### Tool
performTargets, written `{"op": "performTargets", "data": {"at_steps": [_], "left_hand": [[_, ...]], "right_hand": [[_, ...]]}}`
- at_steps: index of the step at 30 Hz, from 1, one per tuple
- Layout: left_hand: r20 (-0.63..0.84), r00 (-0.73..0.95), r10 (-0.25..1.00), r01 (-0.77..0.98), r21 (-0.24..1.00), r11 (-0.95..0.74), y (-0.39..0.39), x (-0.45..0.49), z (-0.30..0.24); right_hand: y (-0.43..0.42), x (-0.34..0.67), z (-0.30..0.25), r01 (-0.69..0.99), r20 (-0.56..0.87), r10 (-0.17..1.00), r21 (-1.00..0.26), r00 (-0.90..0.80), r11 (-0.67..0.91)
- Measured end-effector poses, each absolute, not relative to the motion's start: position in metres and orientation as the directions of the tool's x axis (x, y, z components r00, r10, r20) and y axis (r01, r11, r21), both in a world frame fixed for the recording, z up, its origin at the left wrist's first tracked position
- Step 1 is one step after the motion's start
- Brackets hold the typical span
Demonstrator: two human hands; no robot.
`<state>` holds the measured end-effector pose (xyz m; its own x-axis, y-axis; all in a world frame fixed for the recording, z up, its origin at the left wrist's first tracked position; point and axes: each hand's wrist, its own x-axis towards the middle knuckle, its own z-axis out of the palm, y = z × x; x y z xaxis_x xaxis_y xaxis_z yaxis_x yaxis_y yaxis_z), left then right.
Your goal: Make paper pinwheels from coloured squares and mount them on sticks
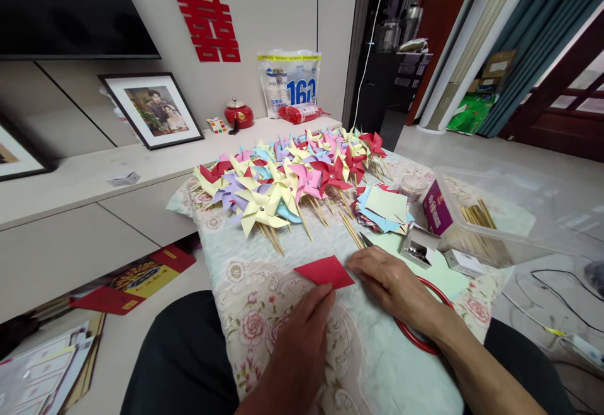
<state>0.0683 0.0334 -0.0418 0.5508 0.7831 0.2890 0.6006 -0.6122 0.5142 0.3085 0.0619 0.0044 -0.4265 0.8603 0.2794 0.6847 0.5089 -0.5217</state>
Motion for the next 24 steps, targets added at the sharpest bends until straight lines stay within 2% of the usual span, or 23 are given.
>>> {"op": "performTargets", "data": {"at_steps": [3, 6, 11, 13, 19, 24], "left_hand": [[0.268, 0.605, 0.750, 0.484, 0.624, -0.613, 0.037, 0.059, -0.035], [0.250, 0.649, 0.718, 0.408, 0.683, -0.606, 0.041, 0.054, -0.028], [0.200, 0.706, 0.679, 0.347, 0.738, -0.578, 0.047, 0.050, -0.019], [0.229, 0.700, 0.676, 0.329, 0.737, -0.590, 0.049, 0.049, -0.019], [0.424, 0.554, 0.716, 0.302, 0.699, -0.648, 0.047, 0.052, -0.027], [0.491, 0.390, 0.779, 0.432, 0.649, -0.626, 0.037, 0.058, -0.022]], "right_hand": [[0.062, 0.308, 0.004, 0.679, 0.285, 0.832, -0.482, -0.477, 0.554], [0.062, 0.306, 0.005, 0.673, 0.277, 0.811, -0.456, -0.515, 0.583], [0.063, 0.304, 0.008, 0.647, 0.260, 0.800, -0.480, -0.540, 0.592], [0.063, 0.304, 0.009, 0.643, 0.243, 0.803, -0.495, -0.544, 0.585], [0.062, 0.303, 0.008, 0.643, 0.207, 0.811, -0.515, -0.548, 0.566], [0.063, 0.301, 0.008, 0.653, 0.186, 0.815, -0.513, -0.549, 0.557]]}}
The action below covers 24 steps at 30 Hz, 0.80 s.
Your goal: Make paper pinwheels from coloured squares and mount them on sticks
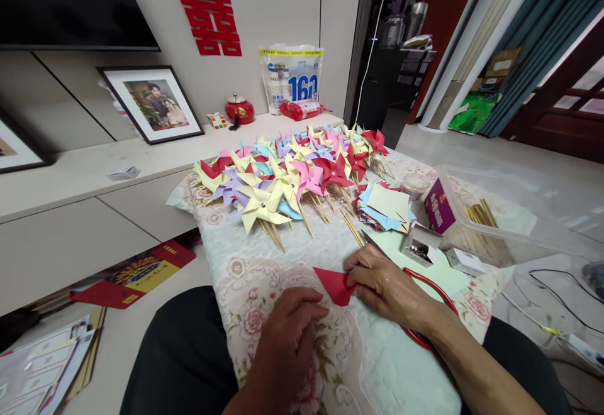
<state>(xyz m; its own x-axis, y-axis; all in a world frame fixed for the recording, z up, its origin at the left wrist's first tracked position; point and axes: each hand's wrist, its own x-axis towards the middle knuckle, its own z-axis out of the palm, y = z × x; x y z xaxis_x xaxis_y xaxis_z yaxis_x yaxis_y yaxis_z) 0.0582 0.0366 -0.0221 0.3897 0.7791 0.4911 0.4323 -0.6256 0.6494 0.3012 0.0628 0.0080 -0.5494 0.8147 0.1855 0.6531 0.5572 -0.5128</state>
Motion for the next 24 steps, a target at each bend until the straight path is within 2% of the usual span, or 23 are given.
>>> {"op": "performTargets", "data": {"at_steps": [2, 4, 6, 9, 17, 24], "left_hand": [[0.565, 0.364, 0.740, 0.469, 0.575, -0.670, 0.032, 0.061, -0.017], [0.611, 0.408, 0.679, 0.476, 0.492, -0.729, 0.027, 0.065, -0.013], [0.589, 0.478, 0.652, 0.490, 0.437, -0.754, 0.023, 0.071, -0.011], [0.537, 0.497, 0.681, 0.567, 0.392, -0.724, 0.021, 0.079, -0.014], [0.444, 0.470, 0.763, 0.638, 0.427, -0.641, 0.024, 0.086, -0.026], [0.330, 0.474, 0.816, 0.633, 0.516, -0.577, 0.026, 0.087, -0.020]], "right_hand": [[0.063, 0.300, 0.008, 0.661, 0.176, 0.817, -0.508, -0.549, 0.553], [0.063, 0.299, 0.008, 0.668, 0.164, 0.819, -0.504, -0.549, 0.548], [0.064, 0.298, 0.009, 0.676, 0.150, 0.821, -0.497, -0.551, 0.544], [0.063, 0.297, 0.010, 0.694, 0.127, 0.825, -0.480, -0.551, 0.537], [0.063, 0.298, 0.011, 0.715, 0.081, 0.844, -0.494, -0.530, 0.496], [0.064, 0.295, 0.009, 0.697, 0.161, 0.849, -0.507, -0.503, 0.508]]}}
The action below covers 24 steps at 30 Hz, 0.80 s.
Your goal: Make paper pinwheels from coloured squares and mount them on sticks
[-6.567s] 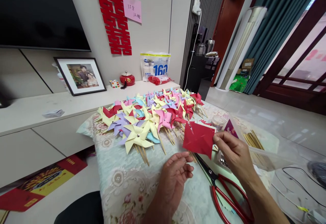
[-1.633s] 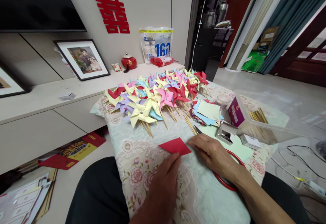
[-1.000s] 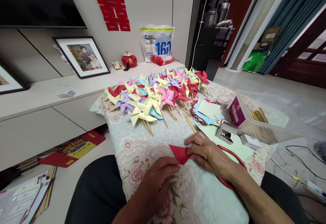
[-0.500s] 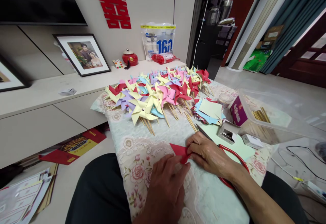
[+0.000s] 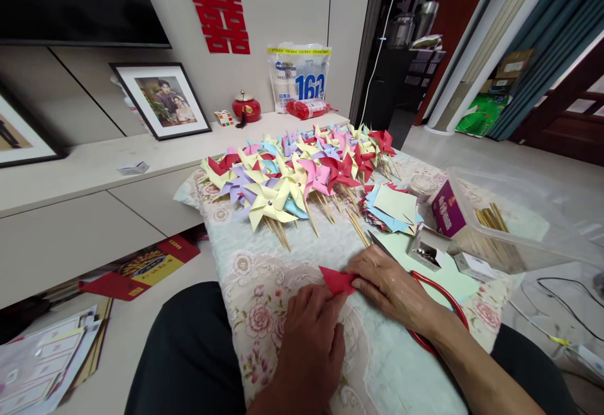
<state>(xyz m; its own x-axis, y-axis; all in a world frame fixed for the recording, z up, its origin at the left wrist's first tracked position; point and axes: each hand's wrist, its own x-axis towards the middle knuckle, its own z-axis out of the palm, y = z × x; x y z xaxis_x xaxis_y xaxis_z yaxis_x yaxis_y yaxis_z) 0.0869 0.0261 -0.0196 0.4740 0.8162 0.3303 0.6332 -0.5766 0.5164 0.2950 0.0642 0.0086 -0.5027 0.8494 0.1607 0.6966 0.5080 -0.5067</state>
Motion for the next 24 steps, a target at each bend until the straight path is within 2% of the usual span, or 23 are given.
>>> {"op": "performTargets", "data": {"at_steps": [11, 24], "left_hand": [[0.288, 0.432, 0.855, 0.651, 0.556, -0.517, 0.0261, 0.0887, -0.0185], [0.331, 0.436, 0.837, 0.733, 0.408, -0.544, 0.0241, 0.0907, -0.0234]], "right_hand": [[0.0633, 0.2955, 0.0010, 0.729, 0.150, 0.862, -0.475, -0.484, 0.493], [0.0630, 0.2974, 0.0061, 0.744, 0.127, 0.872, -0.473, -0.473, 0.472]]}}
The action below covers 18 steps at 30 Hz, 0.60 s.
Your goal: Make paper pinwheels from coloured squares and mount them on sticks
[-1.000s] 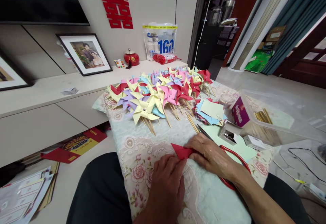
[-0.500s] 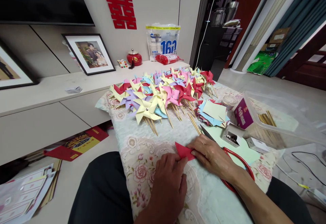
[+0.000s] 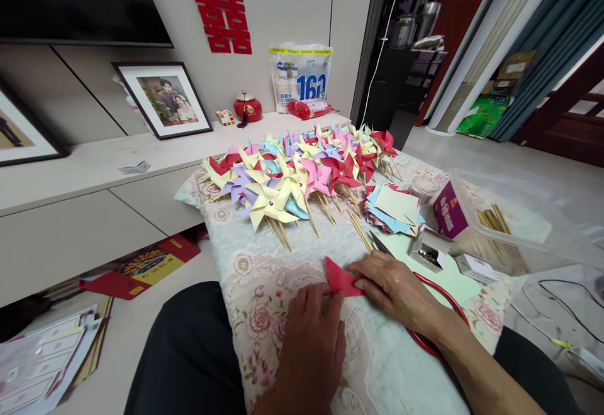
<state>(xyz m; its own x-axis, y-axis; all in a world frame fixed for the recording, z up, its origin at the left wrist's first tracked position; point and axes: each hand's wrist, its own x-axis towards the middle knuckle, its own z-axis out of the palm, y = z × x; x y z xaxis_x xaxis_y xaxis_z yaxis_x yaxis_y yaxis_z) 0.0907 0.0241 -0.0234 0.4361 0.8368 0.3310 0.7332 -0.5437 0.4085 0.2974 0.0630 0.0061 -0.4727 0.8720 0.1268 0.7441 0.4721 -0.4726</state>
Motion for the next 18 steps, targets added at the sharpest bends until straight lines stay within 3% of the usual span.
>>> {"op": "performTargets", "data": {"at_steps": [9, 18], "left_hand": [[0.312, 0.479, 0.820, 0.784, 0.270, -0.560, 0.024, 0.091, -0.029], [0.323, 0.471, 0.821, 0.803, 0.230, -0.550, 0.023, 0.092, -0.033]], "right_hand": [[0.064, 0.297, 0.008, 0.743, 0.080, 0.868, -0.483, -0.490, 0.464], [0.063, 0.297, 0.004, 0.758, 0.071, 0.887, -0.491, -0.456, 0.430]]}}
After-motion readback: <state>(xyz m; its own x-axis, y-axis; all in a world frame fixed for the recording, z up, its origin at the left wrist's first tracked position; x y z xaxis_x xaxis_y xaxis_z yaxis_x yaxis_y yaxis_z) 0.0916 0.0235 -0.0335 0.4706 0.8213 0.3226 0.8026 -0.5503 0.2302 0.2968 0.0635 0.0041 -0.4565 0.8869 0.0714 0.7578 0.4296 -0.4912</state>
